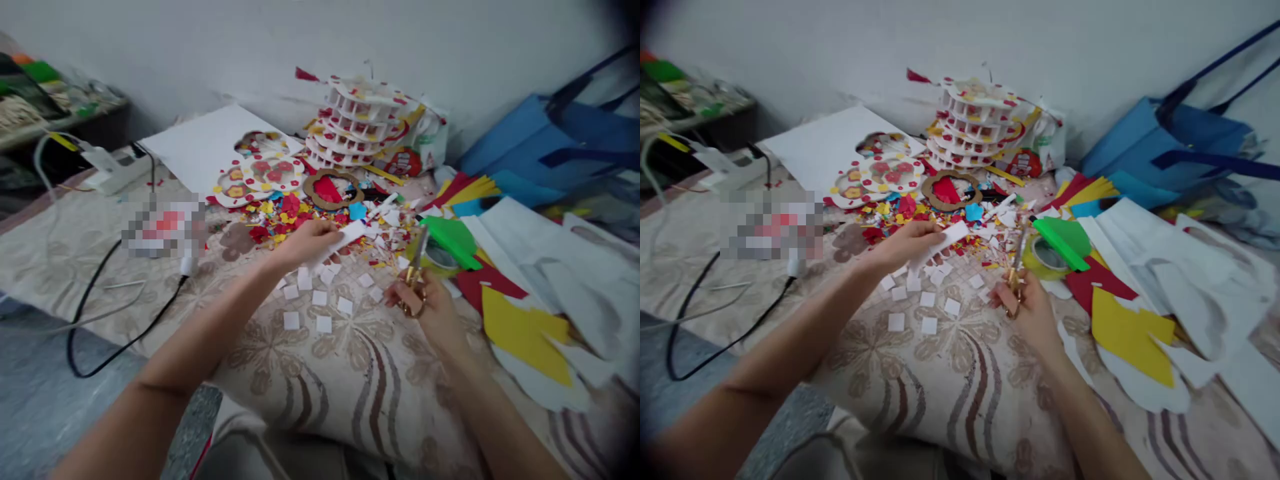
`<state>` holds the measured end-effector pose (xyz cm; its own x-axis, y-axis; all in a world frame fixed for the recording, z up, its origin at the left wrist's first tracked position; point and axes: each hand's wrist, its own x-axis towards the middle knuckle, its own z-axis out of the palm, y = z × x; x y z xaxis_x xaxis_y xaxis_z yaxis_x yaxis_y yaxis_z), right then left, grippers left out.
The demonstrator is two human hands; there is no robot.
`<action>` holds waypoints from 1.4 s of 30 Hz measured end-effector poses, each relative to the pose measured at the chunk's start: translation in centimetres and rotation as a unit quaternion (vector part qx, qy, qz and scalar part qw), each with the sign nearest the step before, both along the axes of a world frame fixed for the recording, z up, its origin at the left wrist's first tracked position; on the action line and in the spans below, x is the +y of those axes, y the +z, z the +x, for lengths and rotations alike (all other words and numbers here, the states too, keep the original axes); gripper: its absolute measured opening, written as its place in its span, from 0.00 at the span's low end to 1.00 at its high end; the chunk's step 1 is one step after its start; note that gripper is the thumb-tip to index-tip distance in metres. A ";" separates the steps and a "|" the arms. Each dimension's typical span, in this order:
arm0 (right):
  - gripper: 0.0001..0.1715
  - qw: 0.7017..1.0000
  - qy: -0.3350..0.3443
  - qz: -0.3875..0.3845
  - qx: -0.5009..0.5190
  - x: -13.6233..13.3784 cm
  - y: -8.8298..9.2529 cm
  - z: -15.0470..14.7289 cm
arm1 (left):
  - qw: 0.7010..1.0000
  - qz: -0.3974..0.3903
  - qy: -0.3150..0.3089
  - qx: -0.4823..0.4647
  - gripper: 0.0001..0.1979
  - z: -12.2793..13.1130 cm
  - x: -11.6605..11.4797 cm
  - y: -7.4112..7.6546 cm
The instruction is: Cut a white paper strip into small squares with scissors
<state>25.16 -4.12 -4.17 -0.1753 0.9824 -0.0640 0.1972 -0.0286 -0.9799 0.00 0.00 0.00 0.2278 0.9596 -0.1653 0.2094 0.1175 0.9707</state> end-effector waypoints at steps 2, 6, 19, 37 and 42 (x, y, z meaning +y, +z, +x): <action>0.17 0.996 0.078 -0.036 -0.034 0.1 -0.6 0.6 | 0.999 -0.037 -0.001 -0.029 0.09 -0.9 0.2 -0.4; 0.19 0.998 0.050 0.014 -0.028 0.3 -1.3 0.7 | 0.995 -0.078 -0.053 -0.044 0.08 -1.6 0.0 -1.1; 0.22 0.997 0.072 -0.009 0.017 -1.4 -0.3 -1.2 | 0.993 -0.073 -0.091 -0.008 0.11 -0.5 -1.3 -1.1; 0.25 0.990 0.135 -0.038 -0.031 -3.2 0.4 -1.6 | 0.992 -0.053 -0.054 -0.104 0.12 0.6 -1.9 -1.6; 0.25 0.985 0.149 -0.086 0.016 -3.4 0.6 -2.0 | 0.992 -0.037 -0.085 -0.087 0.13 0.6 -2.2 -1.4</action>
<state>23.16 -7.50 -3.56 -0.4588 0.8621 -0.2153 0.1912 -0.1409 -0.9714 0.60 -2.18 -1.37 0.4158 0.8920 -0.1775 0.0614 0.1672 0.9840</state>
